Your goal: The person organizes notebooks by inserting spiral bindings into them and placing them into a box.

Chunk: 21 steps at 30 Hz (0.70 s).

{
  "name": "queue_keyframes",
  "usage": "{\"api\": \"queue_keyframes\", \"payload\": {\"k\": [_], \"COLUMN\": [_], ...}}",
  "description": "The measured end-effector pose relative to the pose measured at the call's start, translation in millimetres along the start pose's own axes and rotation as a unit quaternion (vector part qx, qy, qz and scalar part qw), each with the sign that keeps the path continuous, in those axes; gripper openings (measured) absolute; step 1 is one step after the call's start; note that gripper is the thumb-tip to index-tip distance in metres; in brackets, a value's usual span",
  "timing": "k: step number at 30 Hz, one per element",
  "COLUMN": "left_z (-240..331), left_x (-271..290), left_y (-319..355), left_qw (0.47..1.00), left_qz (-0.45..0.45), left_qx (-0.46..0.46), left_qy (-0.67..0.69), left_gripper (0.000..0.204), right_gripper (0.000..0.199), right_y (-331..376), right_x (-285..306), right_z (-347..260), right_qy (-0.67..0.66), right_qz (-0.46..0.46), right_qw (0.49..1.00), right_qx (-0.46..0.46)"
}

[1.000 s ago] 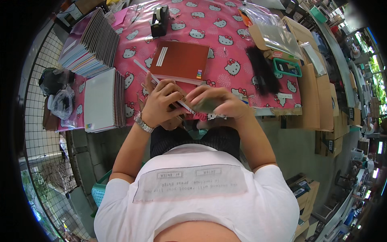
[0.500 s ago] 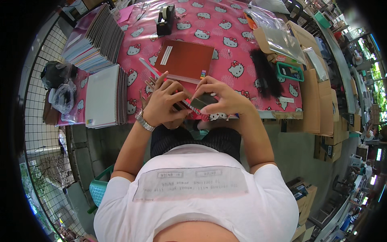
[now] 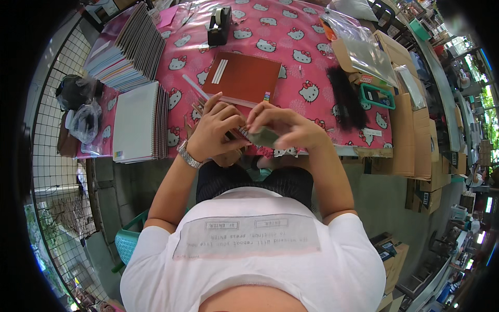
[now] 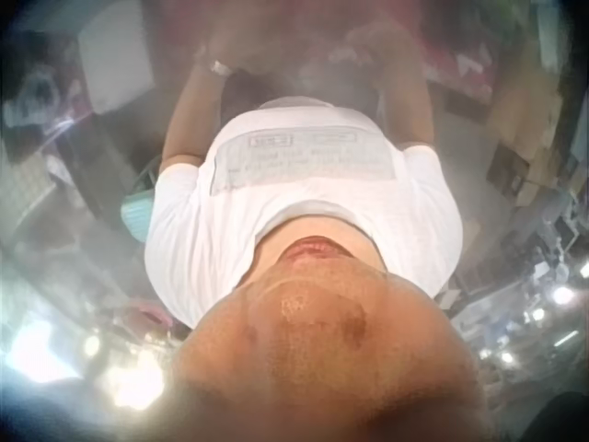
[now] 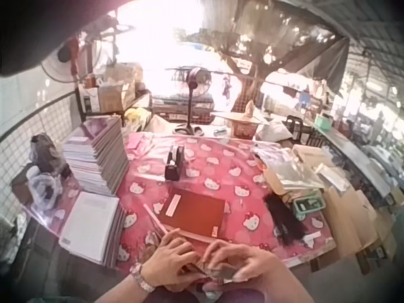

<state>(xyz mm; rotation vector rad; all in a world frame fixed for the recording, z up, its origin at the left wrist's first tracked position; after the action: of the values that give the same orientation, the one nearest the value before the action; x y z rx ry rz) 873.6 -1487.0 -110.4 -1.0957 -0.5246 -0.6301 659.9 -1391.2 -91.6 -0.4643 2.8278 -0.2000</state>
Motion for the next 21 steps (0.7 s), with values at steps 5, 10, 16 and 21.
{"api": "queue_keyframes", "payload": {"k": [5, 10, 16, 21], "left_z": [-2.5, -2.5, -11.8, -46.3], "left_x": [1.3, 0.0, 14.6, 22.5], "left_y": [0.9, 5.7, -7.2, 2.5], "left_qw": [1.0, 0.999, 0.994, 0.994], "left_qz": [-0.001, 0.025, 0.069, 0.026], "left_qx": [-0.001, 0.017, 0.044, 0.067], "left_qy": [0.001, 0.02, -0.078, -0.087], "left_gripper": [0.042, 0.047, 0.055, 0.054], "right_gripper": [0.047, 0.053, 0.045, 0.048], "right_y": [-1.1, -12.6, -23.4, -45.0], "right_x": [3.1, 0.2, 11.4, 5.6], "right_z": [5.4, -1.3, 2.9, 13.2], "right_qy": [0.074, 0.111, -0.033, 0.198], "right_qz": [0.042, -0.001, 0.108, 0.067], "right_qw": [0.995, 0.994, 0.992, 0.977], "right_qx": [-0.044, -0.001, -0.055, -0.043]}}
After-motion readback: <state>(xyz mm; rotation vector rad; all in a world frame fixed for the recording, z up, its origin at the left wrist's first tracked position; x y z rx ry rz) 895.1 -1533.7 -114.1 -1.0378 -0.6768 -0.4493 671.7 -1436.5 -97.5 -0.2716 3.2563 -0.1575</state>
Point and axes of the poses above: each hand's wrist, its own y-axis away from the middle knuckle, its own x-axis out of the back of the hand, z = x × y, the point moved 1 cm from there along -y, towards the middle knuckle, and after that the axes turned 11 degrees about z, right-handed, at the moved point
